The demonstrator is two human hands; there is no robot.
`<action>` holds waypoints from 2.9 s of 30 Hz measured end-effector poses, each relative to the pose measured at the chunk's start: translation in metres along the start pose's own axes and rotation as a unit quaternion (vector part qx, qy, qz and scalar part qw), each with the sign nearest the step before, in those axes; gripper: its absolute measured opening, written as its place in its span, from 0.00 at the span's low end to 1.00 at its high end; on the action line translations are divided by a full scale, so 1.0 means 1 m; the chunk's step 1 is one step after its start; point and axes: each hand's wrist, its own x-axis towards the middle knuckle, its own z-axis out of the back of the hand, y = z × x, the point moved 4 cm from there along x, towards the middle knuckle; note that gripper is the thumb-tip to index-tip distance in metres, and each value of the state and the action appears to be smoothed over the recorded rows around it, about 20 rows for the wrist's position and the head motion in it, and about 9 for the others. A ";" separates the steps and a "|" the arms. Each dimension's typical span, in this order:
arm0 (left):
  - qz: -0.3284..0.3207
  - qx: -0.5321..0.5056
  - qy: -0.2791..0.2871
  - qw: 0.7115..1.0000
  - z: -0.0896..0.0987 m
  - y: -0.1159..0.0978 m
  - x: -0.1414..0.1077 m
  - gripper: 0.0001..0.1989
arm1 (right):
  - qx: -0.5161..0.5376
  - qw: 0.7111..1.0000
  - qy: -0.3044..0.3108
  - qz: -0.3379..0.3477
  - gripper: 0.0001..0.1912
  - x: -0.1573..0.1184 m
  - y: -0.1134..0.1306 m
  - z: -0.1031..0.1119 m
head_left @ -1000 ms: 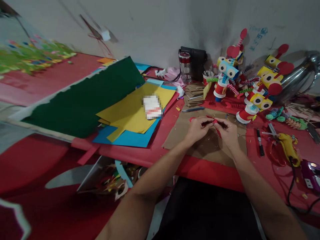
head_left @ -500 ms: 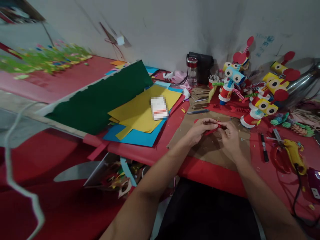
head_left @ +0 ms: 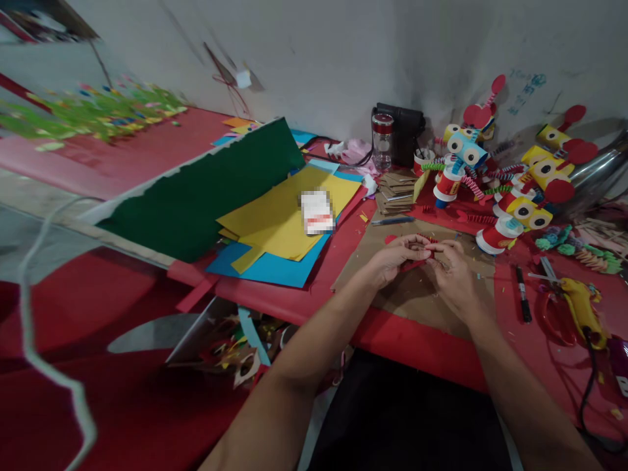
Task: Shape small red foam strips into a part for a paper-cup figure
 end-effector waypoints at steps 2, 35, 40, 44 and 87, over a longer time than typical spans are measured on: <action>-0.003 0.009 0.003 1.000 0.001 0.000 0.000 0.18 | -0.014 1.000 0.017 0.015 0.12 0.001 0.002 0.000; 0.025 0.030 -0.006 0.999 0.005 0.001 0.001 0.17 | -0.032 0.997 0.060 0.022 0.09 0.002 0.008 -0.001; 0.024 0.001 0.000 1.000 0.002 0.002 -0.002 0.18 | -0.064 0.997 0.035 0.018 0.11 0.001 0.005 0.001; 0.021 0.001 0.005 1.000 0.003 0.003 -0.001 0.20 | -0.075 0.997 0.030 0.019 0.13 0.001 0.005 0.001; -0.154 0.199 0.013 0.968 -0.004 -0.007 -0.001 0.17 | 0.013 0.997 -0.029 -0.074 0.11 0.000 -0.011 0.002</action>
